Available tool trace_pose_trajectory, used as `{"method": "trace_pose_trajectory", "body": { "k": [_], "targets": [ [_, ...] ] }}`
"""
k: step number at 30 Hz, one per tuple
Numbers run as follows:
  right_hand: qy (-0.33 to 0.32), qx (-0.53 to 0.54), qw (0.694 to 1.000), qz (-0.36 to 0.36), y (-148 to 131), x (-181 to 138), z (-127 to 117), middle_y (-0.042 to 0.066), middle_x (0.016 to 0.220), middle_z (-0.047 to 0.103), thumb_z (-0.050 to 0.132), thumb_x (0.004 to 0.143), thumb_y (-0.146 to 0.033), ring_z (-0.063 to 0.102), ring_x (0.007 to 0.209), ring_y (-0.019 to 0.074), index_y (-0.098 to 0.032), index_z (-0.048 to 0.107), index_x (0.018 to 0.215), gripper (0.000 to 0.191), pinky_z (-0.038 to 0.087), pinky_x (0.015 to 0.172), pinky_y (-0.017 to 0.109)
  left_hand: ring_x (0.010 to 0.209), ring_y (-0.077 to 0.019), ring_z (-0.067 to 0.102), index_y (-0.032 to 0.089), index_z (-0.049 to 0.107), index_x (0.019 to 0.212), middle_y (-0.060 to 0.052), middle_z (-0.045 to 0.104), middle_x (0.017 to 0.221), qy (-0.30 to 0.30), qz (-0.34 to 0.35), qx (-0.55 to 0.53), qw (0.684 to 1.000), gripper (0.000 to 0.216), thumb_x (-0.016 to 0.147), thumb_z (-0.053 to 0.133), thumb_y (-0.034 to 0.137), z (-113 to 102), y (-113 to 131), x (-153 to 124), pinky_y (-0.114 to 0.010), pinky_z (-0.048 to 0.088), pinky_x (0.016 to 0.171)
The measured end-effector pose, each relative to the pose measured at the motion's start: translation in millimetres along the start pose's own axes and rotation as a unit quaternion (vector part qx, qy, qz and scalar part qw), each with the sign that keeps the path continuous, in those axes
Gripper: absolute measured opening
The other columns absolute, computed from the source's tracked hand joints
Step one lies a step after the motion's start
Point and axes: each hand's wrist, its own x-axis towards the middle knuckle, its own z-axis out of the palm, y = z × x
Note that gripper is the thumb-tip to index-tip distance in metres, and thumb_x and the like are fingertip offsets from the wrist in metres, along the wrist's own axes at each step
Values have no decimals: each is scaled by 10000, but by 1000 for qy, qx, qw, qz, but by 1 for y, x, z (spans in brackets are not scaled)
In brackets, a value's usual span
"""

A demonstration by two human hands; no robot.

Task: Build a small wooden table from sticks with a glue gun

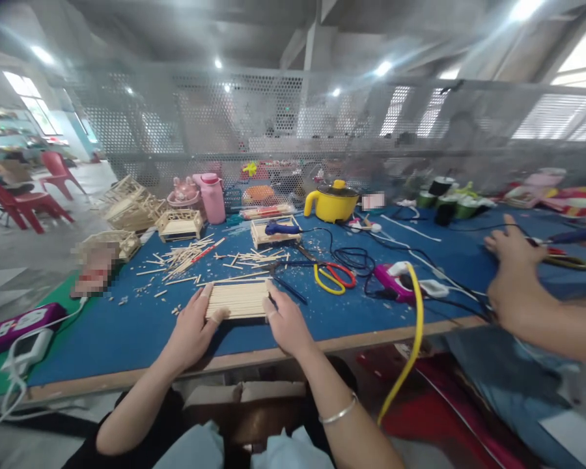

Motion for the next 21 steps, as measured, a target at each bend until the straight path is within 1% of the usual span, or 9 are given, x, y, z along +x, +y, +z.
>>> {"method": "trace_pose_trajectory", "body": {
  "k": [3,6,8,10,12,14,16,18,21],
  "targets": [
    [21,55,998,3,3,1,2,104,1328,567,372,921,-476,474,1267,260,-209,461,1383,541,330,1081,453,1385,-297,296,123,379,1397,-163,417,1453,20,-17,-79,997,638,875,457,483,-1,-1,1,-496,238,1116],
    [81,101,991,25,3,3,4,123,1280,600,332,930,-510,547,1176,260,-183,375,1430,600,387,1026,452,1392,-242,299,176,367,1409,-124,373,1489,64,-56,-182,980,604,903,396,504,-4,-3,3,-427,213,1140],
    [110,102,988,33,1,3,5,130,1241,620,326,928,-523,579,1117,257,-169,346,1439,622,412,991,446,1389,-222,308,185,416,1382,-110,393,1480,76,-66,-208,973,573,922,334,517,-5,-4,4,-403,210,1143],
    [118,99,988,30,-1,3,5,129,1216,627,333,927,-524,587,1092,248,-158,353,1429,622,416,980,431,1370,-217,347,172,495,1324,-110,453,1440,76,-62,-216,971,559,927,313,522,-6,-4,4,-392,220,1141],
    [120,100,987,28,-4,4,5,131,1201,629,343,927,-517,592,1076,239,-143,361,1417,617,419,972,419,1358,-217,368,162,507,1312,-115,468,1428,86,-64,-227,968,558,927,318,519,-6,-3,4,-388,238,1135],
    [126,102,986,27,-6,4,5,137,1192,627,347,926,-511,602,1044,236,-134,373,1403,608,441,933,409,1335,-220,404,165,459,1346,-120,494,1405,112,-76,-235,962,561,932,312,513,-6,-3,3,-407,264,1121],
    [137,102,985,29,-7,3,4,141,1141,643,344,925,-511,620,967,234,-131,400,1376,592,475,856,396,1260,-226,492,166,427,1359,-125,577,1312,143,-87,-245,955,553,938,301,503,-5,-3,3,-436,310,1090],
    [148,101,983,33,-7,3,4,124,994,677,332,925,-519,630,840,221,-123,429,1343,584,495,770,378,1138,-227,584,164,425,1346,-128,633,1214,171,-94,-258,946,538,943,293,496,-4,-5,5,-443,388,1027],
    [149,103,983,34,-7,3,3,64,778,668,315,922,-539,606,697,195,-129,488,1273,567,495,678,339,964,-216,652,147,432,1323,-138,659,1119,193,-100,-278,936,547,940,289,510,-2,-7,8,-405,495,885]
  ]
}}
